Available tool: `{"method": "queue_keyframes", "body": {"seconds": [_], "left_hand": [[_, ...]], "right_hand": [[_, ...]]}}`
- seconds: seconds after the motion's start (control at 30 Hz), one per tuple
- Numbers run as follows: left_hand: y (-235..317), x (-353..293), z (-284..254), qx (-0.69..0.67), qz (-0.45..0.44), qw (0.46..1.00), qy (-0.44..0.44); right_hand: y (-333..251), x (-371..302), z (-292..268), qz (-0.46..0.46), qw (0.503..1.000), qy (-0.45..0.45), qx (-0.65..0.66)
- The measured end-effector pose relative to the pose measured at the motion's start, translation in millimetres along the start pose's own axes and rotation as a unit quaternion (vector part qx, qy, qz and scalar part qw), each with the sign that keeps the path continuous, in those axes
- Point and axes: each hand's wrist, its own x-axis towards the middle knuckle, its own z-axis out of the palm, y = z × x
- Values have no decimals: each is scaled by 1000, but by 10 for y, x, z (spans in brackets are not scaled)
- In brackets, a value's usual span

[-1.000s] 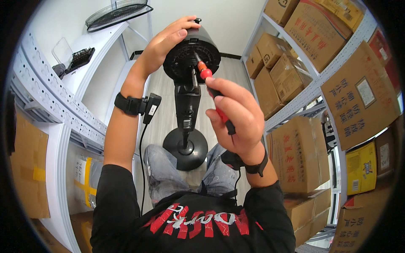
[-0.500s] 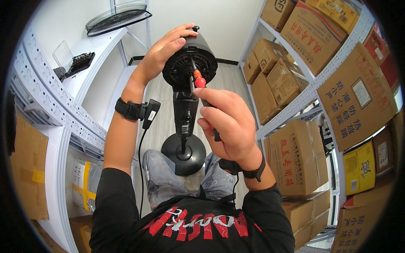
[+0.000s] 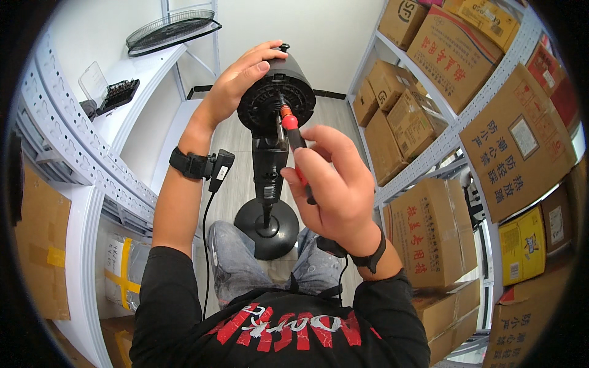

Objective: The person assembles a standing fan by attaching the front grille, securing the motor housing, and tightening screws with a screwdriver. The person handles the fan blades, grille, and motor housing, then sits on the floor to adjust the base.

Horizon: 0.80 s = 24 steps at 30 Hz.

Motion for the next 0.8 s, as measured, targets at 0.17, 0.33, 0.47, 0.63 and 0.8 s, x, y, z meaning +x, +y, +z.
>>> {"method": "queue_keyframes", "body": {"seconds": [0.17, 0.33, 0.47, 0.63, 0.8], "left_hand": [[5, 6, -4, -3, -3, 1000, 1], [23, 17, 22, -9, -9, 1000, 1], [5, 11, -18, -12, -24, 1000, 2], [-46, 19, -35, -32, -36, 999, -3], [59, 16, 19, -27, -24, 999, -8]], "right_hand": [[-44, 6, -5, 23, 999, 4, -26], [-61, 37, 9, 40, 999, 18, -25], [-9, 47, -34, 23, 998, -32, -42], [-10, 109, -179, 25, 991, -114, -59], [-76, 68, -135, 78, 994, -11, -73]]}}
